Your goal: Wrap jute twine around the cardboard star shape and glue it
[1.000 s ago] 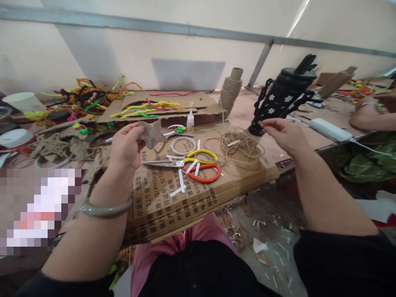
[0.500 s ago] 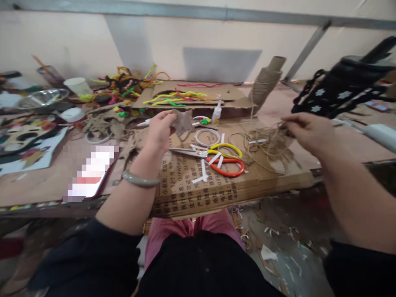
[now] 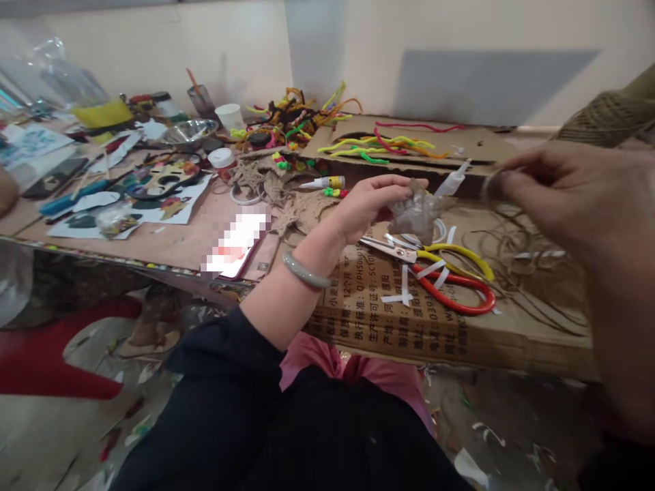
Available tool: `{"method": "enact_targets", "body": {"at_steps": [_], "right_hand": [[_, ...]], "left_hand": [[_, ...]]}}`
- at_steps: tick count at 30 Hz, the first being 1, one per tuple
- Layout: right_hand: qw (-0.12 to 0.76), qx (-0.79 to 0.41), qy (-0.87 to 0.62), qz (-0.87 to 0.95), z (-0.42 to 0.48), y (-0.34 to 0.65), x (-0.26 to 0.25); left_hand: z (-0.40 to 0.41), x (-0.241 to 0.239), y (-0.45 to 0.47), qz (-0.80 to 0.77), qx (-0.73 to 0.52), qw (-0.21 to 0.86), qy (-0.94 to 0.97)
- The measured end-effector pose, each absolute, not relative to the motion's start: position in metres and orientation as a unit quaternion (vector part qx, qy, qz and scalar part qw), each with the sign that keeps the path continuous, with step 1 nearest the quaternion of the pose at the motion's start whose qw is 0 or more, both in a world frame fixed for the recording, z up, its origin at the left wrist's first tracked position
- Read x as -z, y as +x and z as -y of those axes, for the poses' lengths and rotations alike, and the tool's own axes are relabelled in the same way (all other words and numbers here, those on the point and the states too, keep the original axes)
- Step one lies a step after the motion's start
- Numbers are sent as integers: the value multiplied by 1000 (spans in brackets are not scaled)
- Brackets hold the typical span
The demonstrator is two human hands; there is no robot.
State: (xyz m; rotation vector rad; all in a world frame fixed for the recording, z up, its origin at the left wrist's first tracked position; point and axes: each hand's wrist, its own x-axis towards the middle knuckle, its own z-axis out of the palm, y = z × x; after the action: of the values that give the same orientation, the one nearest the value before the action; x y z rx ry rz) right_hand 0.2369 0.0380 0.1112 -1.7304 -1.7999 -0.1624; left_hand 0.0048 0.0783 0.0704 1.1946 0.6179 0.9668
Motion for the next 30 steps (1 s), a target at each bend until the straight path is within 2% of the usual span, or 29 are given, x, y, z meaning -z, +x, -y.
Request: {"method": "enact_targets", "body": {"at_steps": [4,9,16,21,24,28,30], "right_hand": [[301,71,-594,743,-51,192,-106],[296,52,-566,768,-58,188,-99],[184,60,-704,683,-69,234,-81],[182,42,-815,548,-59,291,-77],[188,62,-827,526,-48,325,-75],[150,73,-832,529,-31,361,-69],[165,69,-820,543,-23,372,-65]], "left_hand": [[-80,-66,5,-265,-380,692,554],[-84,-64,7,-266,-345,707,557],[-88,-72,-4,-255,-490,699,455],[-94,-77,-8,-256,-578,673,384],[-95,-81,-11,-257,-611,660,353],[-103,-79,-18,-250,-645,638,337],[-108,-75,-22,-253,-667,616,334]]}}
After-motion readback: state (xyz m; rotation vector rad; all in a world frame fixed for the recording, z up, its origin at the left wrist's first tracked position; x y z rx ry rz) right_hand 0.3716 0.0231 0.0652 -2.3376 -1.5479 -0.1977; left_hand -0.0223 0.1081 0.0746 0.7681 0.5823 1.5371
